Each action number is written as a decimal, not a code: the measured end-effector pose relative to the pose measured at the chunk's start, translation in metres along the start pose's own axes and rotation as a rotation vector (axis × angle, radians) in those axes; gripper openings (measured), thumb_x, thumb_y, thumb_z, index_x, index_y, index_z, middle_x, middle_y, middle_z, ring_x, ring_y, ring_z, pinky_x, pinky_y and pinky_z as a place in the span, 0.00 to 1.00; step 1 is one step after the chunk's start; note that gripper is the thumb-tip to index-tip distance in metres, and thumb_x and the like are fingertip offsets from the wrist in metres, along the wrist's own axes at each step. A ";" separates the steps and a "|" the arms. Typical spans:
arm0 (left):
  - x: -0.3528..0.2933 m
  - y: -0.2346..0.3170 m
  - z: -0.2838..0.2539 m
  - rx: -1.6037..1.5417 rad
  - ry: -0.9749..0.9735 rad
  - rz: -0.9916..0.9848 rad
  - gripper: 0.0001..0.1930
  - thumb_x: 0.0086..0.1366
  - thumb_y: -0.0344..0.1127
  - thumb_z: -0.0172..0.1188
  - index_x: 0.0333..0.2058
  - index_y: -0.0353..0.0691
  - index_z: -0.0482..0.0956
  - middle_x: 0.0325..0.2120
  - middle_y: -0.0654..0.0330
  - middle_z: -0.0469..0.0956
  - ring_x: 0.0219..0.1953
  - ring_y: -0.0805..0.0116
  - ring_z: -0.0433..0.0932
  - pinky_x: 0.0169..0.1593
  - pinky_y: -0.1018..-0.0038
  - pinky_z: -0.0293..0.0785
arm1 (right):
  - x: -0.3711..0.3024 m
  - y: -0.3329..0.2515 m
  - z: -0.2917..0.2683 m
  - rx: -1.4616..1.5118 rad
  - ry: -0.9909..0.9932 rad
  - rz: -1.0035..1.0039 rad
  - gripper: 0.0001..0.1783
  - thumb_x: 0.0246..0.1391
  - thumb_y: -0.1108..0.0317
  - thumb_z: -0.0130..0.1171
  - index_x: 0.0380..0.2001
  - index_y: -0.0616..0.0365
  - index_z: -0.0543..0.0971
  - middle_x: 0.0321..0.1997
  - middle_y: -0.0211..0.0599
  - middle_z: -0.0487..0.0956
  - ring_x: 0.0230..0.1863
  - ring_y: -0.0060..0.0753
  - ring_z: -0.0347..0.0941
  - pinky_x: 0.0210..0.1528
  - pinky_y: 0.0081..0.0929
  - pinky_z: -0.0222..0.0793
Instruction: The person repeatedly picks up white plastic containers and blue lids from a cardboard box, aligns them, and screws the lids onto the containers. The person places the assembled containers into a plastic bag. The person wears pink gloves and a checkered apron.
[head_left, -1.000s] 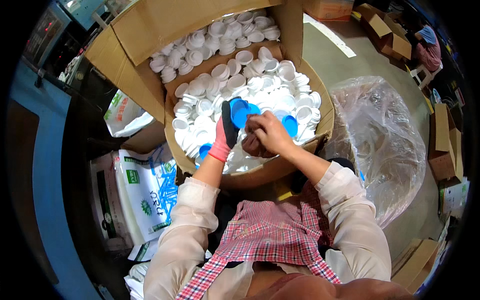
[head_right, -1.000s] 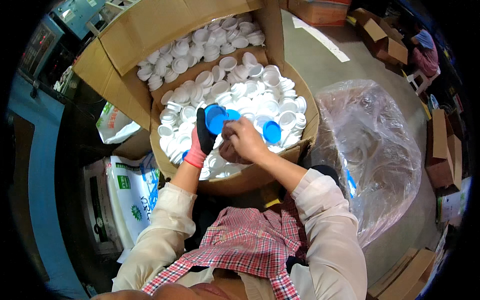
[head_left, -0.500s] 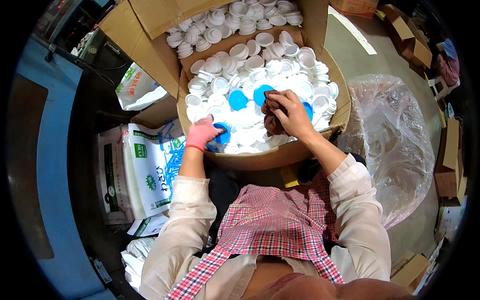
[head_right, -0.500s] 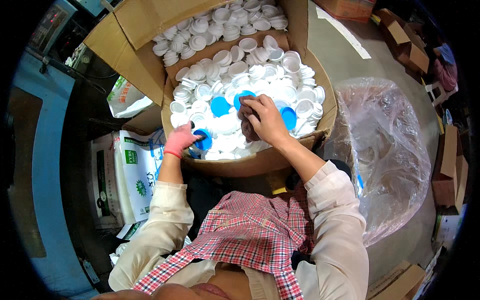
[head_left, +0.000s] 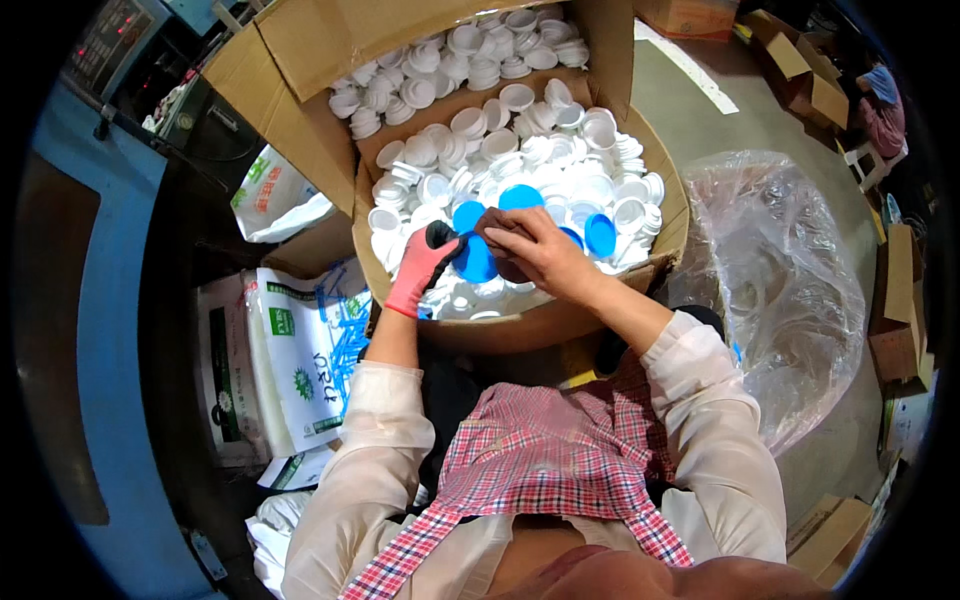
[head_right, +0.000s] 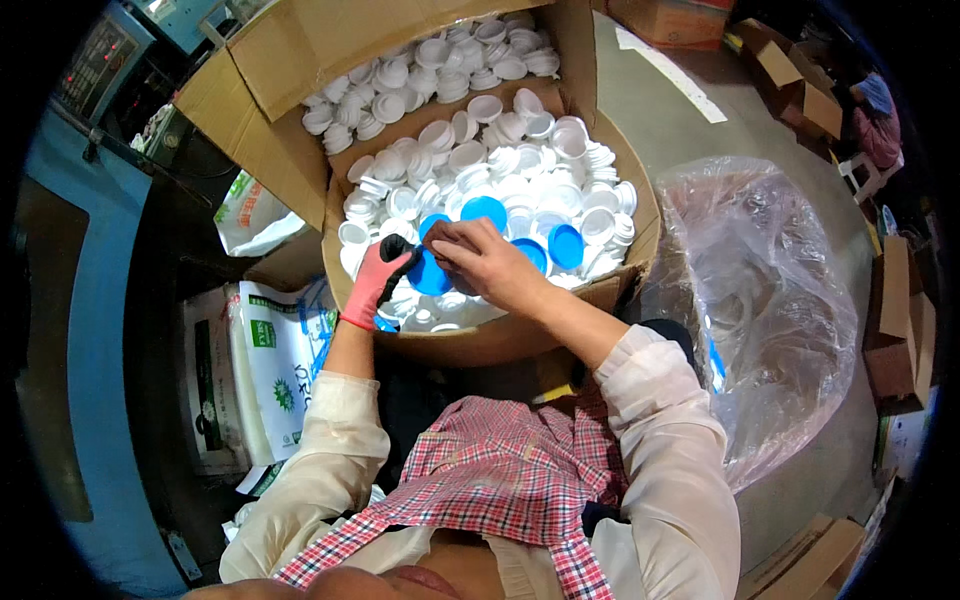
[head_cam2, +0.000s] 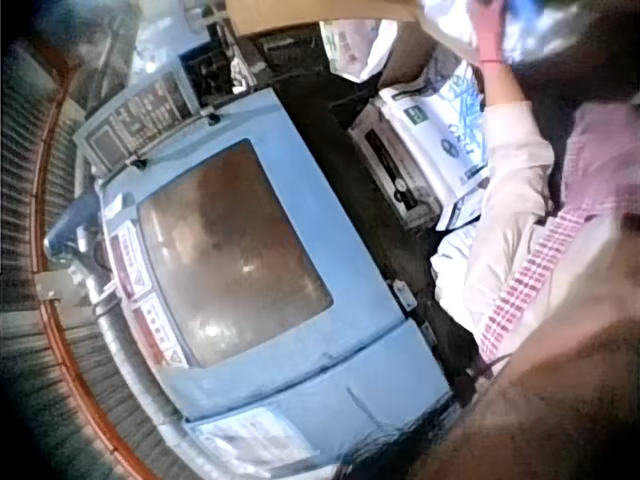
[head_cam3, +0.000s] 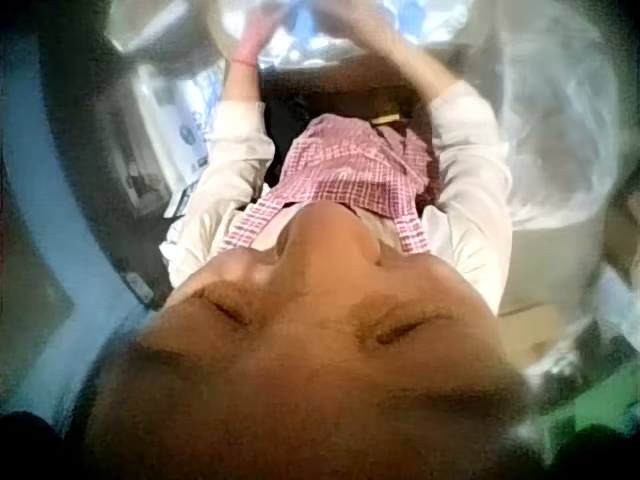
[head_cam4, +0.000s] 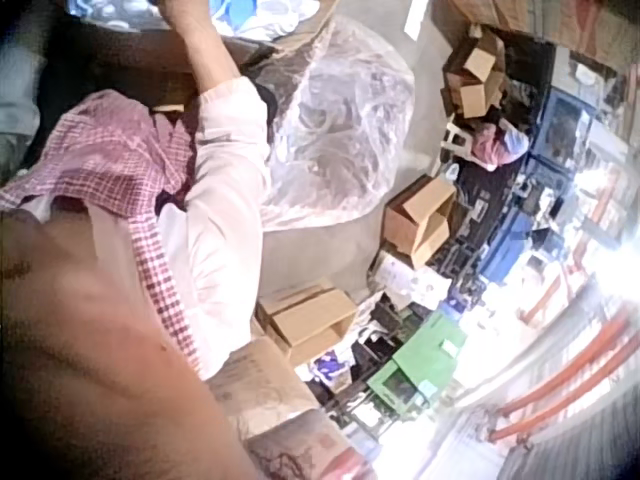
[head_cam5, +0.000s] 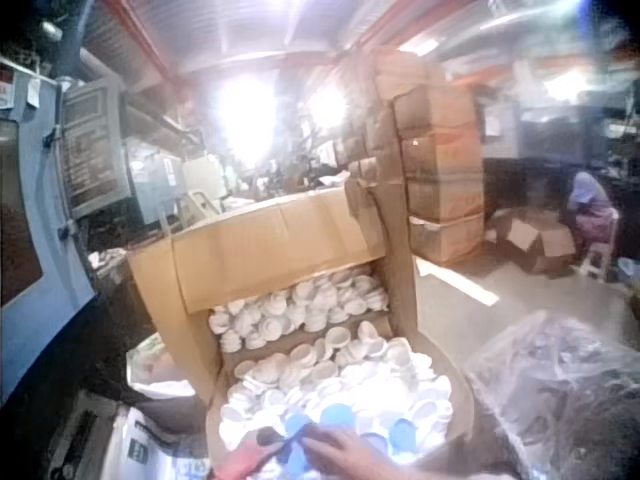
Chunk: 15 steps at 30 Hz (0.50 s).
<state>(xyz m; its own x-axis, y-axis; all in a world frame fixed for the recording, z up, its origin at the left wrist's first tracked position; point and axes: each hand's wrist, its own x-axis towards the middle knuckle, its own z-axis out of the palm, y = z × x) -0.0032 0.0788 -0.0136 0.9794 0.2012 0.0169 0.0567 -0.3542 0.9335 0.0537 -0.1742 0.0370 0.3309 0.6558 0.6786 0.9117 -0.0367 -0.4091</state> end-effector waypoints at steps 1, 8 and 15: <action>0.003 0.006 0.010 -0.335 -0.001 0.012 0.11 0.58 0.35 0.64 0.29 0.32 0.76 0.25 0.62 0.76 0.28 0.75 0.73 0.34 0.77 0.70 | -0.003 0.004 0.007 -0.065 -0.001 0.024 0.24 0.49 0.75 0.59 0.52 0.56 0.73 0.53 0.45 0.70 0.49 0.51 0.68 0.52 0.37 0.69; 0.030 -0.019 0.081 -1.298 -0.220 -0.097 0.13 0.69 0.36 0.49 0.48 0.37 0.74 0.44 0.55 0.77 0.49 0.66 0.75 0.56 0.69 0.71 | -0.008 0.012 0.025 -0.142 0.105 0.276 0.25 0.48 0.78 0.59 0.52 0.57 0.73 0.47 0.48 0.68 0.50 0.53 0.66 0.53 0.41 0.66; 0.041 0.003 0.097 -1.602 -0.418 -0.314 0.31 0.65 0.62 0.50 0.50 0.37 0.74 0.47 0.52 0.76 0.48 0.53 0.76 0.54 0.61 0.72 | -0.019 0.017 0.028 0.059 0.056 0.354 0.24 0.48 0.79 0.58 0.51 0.57 0.73 0.43 0.47 0.68 0.47 0.53 0.68 0.51 0.39 0.66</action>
<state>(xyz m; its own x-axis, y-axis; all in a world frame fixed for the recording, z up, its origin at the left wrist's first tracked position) 0.0559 -0.0029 -0.0444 0.9648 -0.2530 -0.0719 0.2629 0.9217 0.2852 0.0558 -0.1659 0.0004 0.6375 0.5681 0.5204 0.7236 -0.2094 -0.6577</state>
